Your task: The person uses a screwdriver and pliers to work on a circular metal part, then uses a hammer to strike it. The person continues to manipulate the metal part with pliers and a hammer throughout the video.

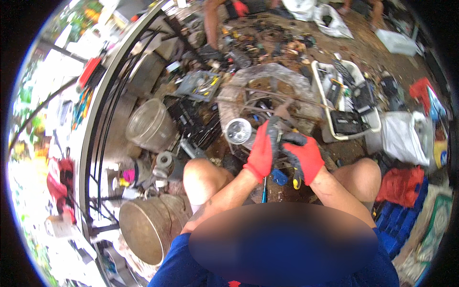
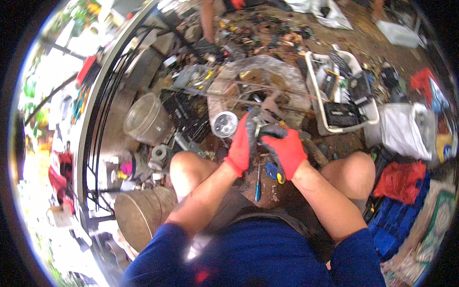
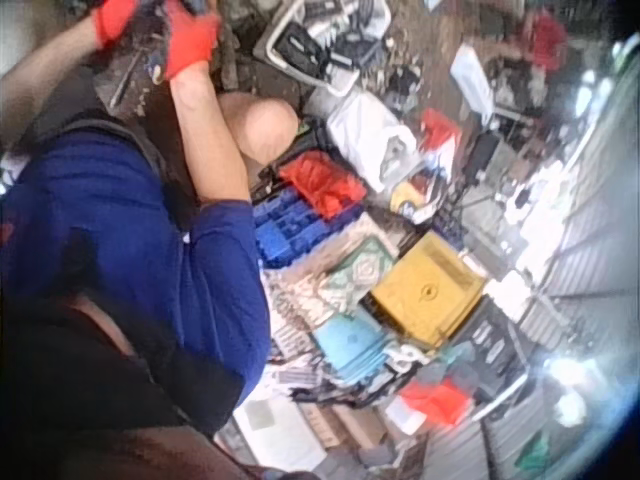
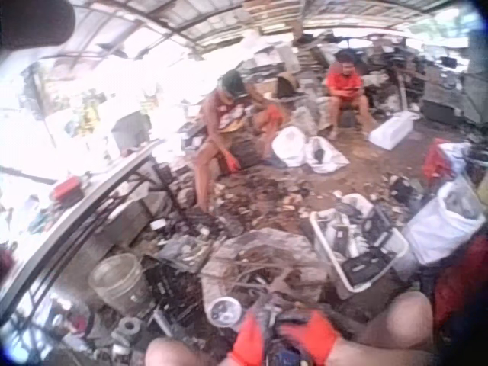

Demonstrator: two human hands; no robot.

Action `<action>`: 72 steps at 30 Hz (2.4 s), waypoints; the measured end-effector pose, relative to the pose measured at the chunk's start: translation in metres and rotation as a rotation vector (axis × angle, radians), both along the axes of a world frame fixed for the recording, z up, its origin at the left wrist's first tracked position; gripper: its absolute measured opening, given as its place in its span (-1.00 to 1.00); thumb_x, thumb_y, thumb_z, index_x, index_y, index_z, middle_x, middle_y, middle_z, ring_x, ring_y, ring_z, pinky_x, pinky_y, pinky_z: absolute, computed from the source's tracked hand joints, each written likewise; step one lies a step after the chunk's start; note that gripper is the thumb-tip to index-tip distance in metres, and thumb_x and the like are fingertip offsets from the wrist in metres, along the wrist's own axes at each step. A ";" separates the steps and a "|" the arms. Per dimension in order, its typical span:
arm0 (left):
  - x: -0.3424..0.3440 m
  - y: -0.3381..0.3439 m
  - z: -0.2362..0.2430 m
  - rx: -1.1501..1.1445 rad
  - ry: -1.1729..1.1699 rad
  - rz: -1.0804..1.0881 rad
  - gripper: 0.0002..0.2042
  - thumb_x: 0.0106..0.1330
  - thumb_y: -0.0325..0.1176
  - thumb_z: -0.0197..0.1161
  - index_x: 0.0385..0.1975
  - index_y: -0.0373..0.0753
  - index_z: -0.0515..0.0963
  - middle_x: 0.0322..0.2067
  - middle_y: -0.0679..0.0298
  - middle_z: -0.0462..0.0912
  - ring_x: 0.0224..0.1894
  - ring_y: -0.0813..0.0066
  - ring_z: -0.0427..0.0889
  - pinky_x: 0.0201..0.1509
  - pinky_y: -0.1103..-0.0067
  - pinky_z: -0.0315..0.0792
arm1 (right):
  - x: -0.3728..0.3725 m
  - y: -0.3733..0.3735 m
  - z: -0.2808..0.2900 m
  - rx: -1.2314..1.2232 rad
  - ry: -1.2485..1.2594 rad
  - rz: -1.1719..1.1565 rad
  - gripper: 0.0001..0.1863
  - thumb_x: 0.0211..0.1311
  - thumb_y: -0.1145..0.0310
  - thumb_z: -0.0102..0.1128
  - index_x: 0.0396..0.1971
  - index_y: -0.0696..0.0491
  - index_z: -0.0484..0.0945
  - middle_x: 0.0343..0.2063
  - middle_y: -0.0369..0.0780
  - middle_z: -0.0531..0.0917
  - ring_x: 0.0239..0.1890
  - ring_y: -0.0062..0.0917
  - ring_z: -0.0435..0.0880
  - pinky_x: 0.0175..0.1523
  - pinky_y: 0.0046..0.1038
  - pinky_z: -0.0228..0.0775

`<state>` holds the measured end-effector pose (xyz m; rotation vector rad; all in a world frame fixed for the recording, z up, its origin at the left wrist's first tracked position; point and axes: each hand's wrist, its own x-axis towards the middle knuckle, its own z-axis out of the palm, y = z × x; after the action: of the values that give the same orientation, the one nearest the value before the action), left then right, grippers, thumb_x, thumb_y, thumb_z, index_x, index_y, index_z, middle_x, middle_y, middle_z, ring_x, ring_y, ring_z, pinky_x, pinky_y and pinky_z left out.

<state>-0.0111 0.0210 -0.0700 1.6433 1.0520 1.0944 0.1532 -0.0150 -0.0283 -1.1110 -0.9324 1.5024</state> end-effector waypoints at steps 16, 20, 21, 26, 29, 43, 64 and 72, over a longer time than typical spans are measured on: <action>-0.006 0.014 0.062 -0.136 0.054 0.130 -0.51 0.57 -0.19 -0.09 0.42 -0.25 0.20 0.40 -0.10 0.25 0.49 0.09 0.17 0.52 0.40 0.07 | -0.002 0.012 0.001 0.058 0.088 -0.192 -0.86 0.33 0.49 0.17 -0.16 0.11 0.63 -0.29 -0.34 0.68 -0.33 -0.67 0.55 -0.21 -0.60 0.37; -0.061 0.050 0.094 -0.507 -0.824 -0.034 -0.45 0.49 0.16 -0.10 0.11 -0.19 0.49 -0.20 0.16 0.67 -0.41 0.36 0.65 -0.40 0.51 0.52 | -0.022 0.023 -0.012 0.143 -0.487 -0.174 -0.83 0.25 0.41 0.30 -0.23 0.16 0.64 -0.36 -0.29 0.71 -0.33 -0.62 0.60 -0.19 -0.49 0.46; -0.071 0.053 0.103 -0.506 -0.991 -0.106 -0.43 0.50 0.15 -0.15 0.19 -0.20 0.46 -0.15 0.10 0.67 -0.38 0.27 0.66 -0.34 0.44 0.57 | -0.022 0.025 -0.021 0.031 -0.533 -0.011 -0.81 0.22 0.40 0.34 -0.23 0.16 0.65 -0.33 -0.26 0.73 -0.29 -0.58 0.63 -0.12 -0.45 0.49; -0.101 0.057 0.097 -0.617 -1.259 -0.241 -0.39 0.50 0.17 -0.21 0.21 -0.22 0.44 0.04 -0.11 0.62 -0.15 -0.03 0.70 -0.12 0.19 0.60 | -0.049 0.027 -0.058 0.097 -0.981 0.051 -0.65 0.10 0.25 0.38 -0.19 0.16 0.63 -0.22 -0.01 0.72 -0.14 -0.15 0.70 -0.02 -0.25 0.52; -0.102 0.053 0.094 -0.668 -1.352 -0.311 -0.43 0.48 0.08 -0.15 0.25 -0.24 0.44 0.11 -0.13 0.58 0.06 -0.08 0.63 0.02 0.14 0.60 | -0.055 0.029 -0.068 0.079 -1.184 0.091 -0.61 0.12 0.20 0.36 -0.14 0.15 0.60 -0.17 0.02 0.70 -0.08 -0.06 0.67 0.00 -0.19 0.52; -0.097 0.029 0.111 -0.554 -1.487 -0.497 -0.24 0.37 0.34 -0.04 0.21 -0.29 0.45 0.06 -0.13 0.59 0.00 -0.05 0.67 0.10 0.06 0.57 | -0.017 -0.076 0.030 -0.717 0.377 0.218 -0.69 0.48 0.17 0.10 0.07 0.01 0.50 -0.47 -0.41 0.46 -0.60 -0.73 0.31 -0.52 -0.63 0.18; -0.070 0.034 0.113 -0.561 -1.411 -0.374 -0.38 0.41 0.15 0.06 0.14 -0.34 0.48 -0.04 -0.07 0.65 -0.10 0.09 0.69 -0.15 0.29 0.65 | -0.004 -0.031 0.091 0.507 -0.718 0.153 -0.57 0.08 0.45 0.39 0.00 0.21 0.63 -0.10 -0.01 0.72 -0.10 -0.22 0.75 0.07 -0.33 0.53; -0.080 0.044 0.099 -0.641 -1.342 -0.340 -0.44 0.43 0.06 0.06 0.10 -0.38 0.51 -0.07 -0.07 0.67 -0.16 0.11 0.70 -0.24 0.39 0.65 | -0.009 -0.031 0.075 0.512 -0.788 0.185 -0.56 0.07 0.52 0.35 0.02 0.20 0.62 -0.15 -0.02 0.72 -0.14 -0.27 0.74 0.00 -0.38 0.54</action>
<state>-0.0909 0.0652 0.0289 0.3149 0.1403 1.1220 0.1438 -0.0462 0.0464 -1.2532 -1.8771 0.8449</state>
